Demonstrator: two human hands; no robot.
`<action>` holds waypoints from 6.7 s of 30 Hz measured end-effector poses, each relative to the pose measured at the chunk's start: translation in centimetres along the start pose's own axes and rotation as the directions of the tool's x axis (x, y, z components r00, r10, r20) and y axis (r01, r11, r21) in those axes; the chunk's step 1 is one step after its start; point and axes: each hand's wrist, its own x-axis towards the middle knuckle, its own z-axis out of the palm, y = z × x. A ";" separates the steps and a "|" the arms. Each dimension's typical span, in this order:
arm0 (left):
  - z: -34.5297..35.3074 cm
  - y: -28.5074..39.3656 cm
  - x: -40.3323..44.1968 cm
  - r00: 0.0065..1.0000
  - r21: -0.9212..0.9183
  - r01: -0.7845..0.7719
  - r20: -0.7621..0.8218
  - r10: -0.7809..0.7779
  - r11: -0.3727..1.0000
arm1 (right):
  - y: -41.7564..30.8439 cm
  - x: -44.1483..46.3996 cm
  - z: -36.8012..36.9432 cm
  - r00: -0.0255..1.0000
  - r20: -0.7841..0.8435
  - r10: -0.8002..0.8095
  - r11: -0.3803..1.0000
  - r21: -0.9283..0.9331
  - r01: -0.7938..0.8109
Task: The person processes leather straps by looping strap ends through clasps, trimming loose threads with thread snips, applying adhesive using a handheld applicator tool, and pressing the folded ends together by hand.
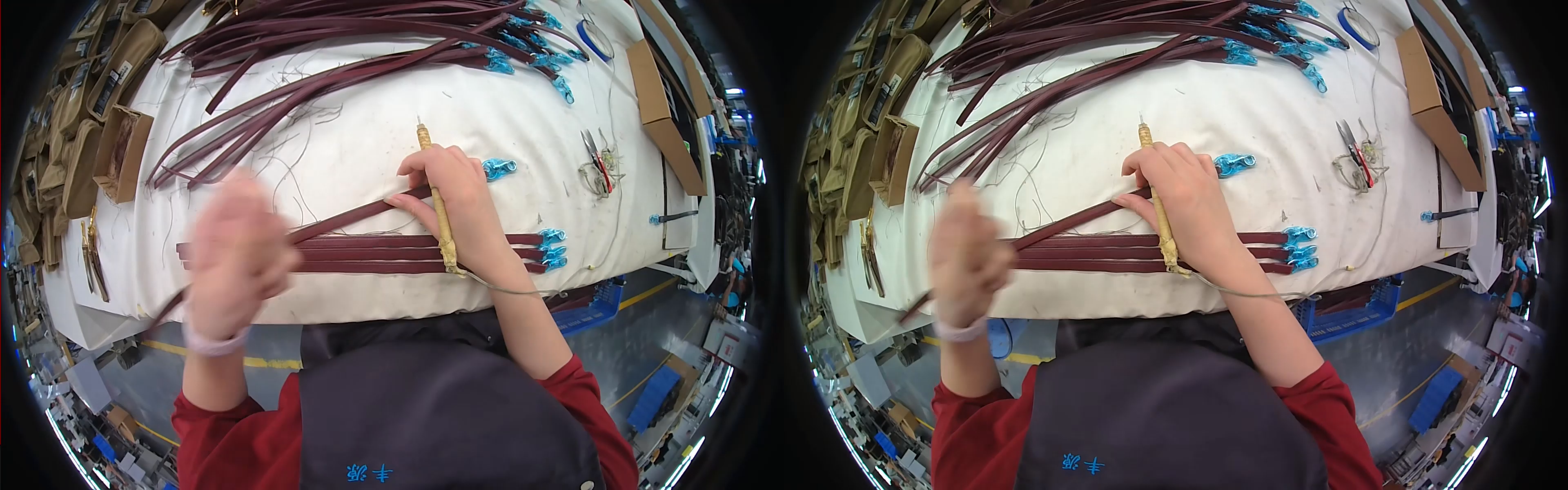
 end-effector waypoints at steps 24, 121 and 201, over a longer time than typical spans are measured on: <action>6.9 -5.6 5.6 0.912 0.816 -0.393 0.288 0.291 0.424 | 2.4 -1.7 -8.6 0.966 0.104 0.238 0.970 0.023 -0.241; 8.0 -9.3 10.3 0.884 0.551 -0.359 0.459 0.085 0.753 | 2.3 -4.7 -3.4 0.867 -0.359 0.345 0.931 0.251 -0.267; 7.8 -9.1 10.9 0.852 0.613 -0.394 0.524 0.021 0.685 | 2.7 -3.6 -3.5 0.779 -0.357 0.516 0.737 0.647 -0.192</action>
